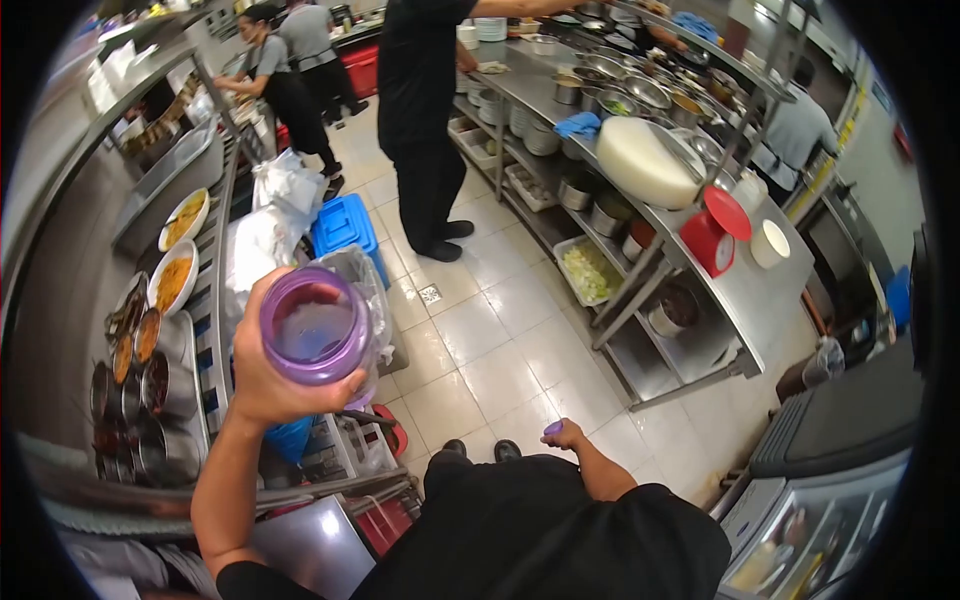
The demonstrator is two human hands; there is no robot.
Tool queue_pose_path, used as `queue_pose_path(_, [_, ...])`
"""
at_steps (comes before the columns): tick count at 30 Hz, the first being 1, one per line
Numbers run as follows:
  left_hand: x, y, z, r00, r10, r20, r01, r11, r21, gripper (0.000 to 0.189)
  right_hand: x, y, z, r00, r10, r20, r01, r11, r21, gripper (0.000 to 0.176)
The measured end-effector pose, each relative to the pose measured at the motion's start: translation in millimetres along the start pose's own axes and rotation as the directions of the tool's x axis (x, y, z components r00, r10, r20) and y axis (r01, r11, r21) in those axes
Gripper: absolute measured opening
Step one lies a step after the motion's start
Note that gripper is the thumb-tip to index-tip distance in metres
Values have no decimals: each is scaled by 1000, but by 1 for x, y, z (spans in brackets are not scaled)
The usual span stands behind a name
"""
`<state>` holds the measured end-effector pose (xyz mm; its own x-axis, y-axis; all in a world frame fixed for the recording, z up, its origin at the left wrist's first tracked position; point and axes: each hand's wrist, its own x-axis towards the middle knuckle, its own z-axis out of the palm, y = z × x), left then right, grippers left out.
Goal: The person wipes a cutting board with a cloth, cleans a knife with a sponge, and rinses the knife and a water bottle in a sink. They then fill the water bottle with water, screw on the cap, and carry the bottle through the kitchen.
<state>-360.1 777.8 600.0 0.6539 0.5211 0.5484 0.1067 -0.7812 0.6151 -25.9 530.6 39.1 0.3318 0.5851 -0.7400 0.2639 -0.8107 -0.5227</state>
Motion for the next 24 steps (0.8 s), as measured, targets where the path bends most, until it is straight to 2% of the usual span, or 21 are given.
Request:
queue_pose_path(2, [0,3,1,1000,-7,-15,8,999,37,79,-17,-10,-4,983,-30,-180,28,999,-18,67])
queue_pose_path(3, [1,4,0,1000,-14,-7,15,999,46,77,-10,-6,-1,982,-26,-187,26,1000,-5,67])
queue_pose_path(5, [0,3,-2,1000,-7,-19,8,999,50,76,-7,-12,-2,921,-44,-387,111,982,153,49])
queue_pose_path(8, [-1,5,-3,999,-13,-42,15,999,46,74,-15,-20,-12,942,-26,-336,125,953,278,52])
queue_pose_path(9, [-2,7,-4,998,-46,-35,48,997,60,77,-26,-25,-14,935,-86,-345,175,956,237,57])
queue_pose_path(10, [-2,8,-5,997,-73,-31,76,994,77,81,-35,-31,-18,946,-55,-320,107,983,147,61])
queue_pose_path(12, [-2,9,-6,997,-66,-27,68,994,88,81,-32,-20,-14,945,-68,-320,99,992,82,63])
queue_pose_path(16, [-1,11,-3,996,-65,-58,70,994,87,81,-32,-2,-17,949,-32,-314,46,998,39,67])
queue_pose_path(19, [-2,8,-2,996,-93,-18,94,993,66,82,-30,11,-18,940,63,-334,-43,997,69,71])
queue_pose_path(24, [-6,7,5,993,-117,-4,117,992,51,84,-48,-20,-23,882,101,-461,18,969,246,76])
